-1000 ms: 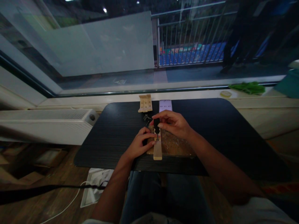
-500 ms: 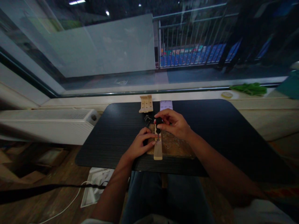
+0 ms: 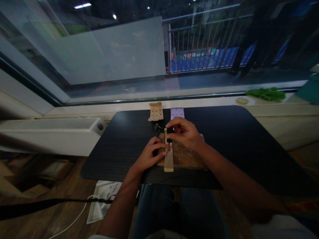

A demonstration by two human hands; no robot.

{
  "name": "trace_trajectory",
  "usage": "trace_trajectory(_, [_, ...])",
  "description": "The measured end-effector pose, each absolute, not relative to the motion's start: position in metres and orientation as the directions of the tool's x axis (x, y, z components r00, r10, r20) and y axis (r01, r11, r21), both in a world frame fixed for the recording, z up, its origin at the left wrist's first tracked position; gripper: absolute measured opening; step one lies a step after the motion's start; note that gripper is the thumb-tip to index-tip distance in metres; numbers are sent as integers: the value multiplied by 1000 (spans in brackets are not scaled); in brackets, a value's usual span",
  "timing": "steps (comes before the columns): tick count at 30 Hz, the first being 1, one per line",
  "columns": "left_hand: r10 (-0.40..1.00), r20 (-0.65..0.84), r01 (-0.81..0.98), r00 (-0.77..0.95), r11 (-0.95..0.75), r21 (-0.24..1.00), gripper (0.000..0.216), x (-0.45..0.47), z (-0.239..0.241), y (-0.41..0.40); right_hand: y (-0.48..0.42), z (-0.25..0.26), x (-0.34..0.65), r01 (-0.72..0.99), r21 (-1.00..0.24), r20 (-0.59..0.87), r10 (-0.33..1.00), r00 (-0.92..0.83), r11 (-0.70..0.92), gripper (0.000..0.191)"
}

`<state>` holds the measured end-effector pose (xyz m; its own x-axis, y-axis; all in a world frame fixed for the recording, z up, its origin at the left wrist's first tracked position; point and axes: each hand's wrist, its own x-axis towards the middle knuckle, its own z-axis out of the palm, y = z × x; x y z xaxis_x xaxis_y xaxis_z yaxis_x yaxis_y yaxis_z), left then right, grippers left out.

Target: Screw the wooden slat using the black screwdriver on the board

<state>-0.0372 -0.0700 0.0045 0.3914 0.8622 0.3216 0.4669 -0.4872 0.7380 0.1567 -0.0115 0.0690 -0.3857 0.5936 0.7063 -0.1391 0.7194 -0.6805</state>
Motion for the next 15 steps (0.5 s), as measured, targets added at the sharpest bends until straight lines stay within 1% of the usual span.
trace_trajectory(4, [856, 328, 470, 401, -499, 728, 33, -38, 4, -70, -11, 68, 157, -150, -629, 751, 547, -369, 763, 22])
trace_trajectory(8, [846, 344, 459, 408, -516, 723, 33, -37, 6, -70, -12, 69, 159, -170, -611, 753, 502, -425, 773, 18])
trace_trajectory(11, [846, 347, 456, 405, -516, 726, 34, -36, 8, -71, -13, 70, 161, -182, -637, 720, 494, -486, 749, 20])
trace_trajectory(15, [858, 323, 458, 400, -492, 740, 34, -35, 11, -72, -15, 73, 162, -225, -710, 655, 507, -561, 668, 21])
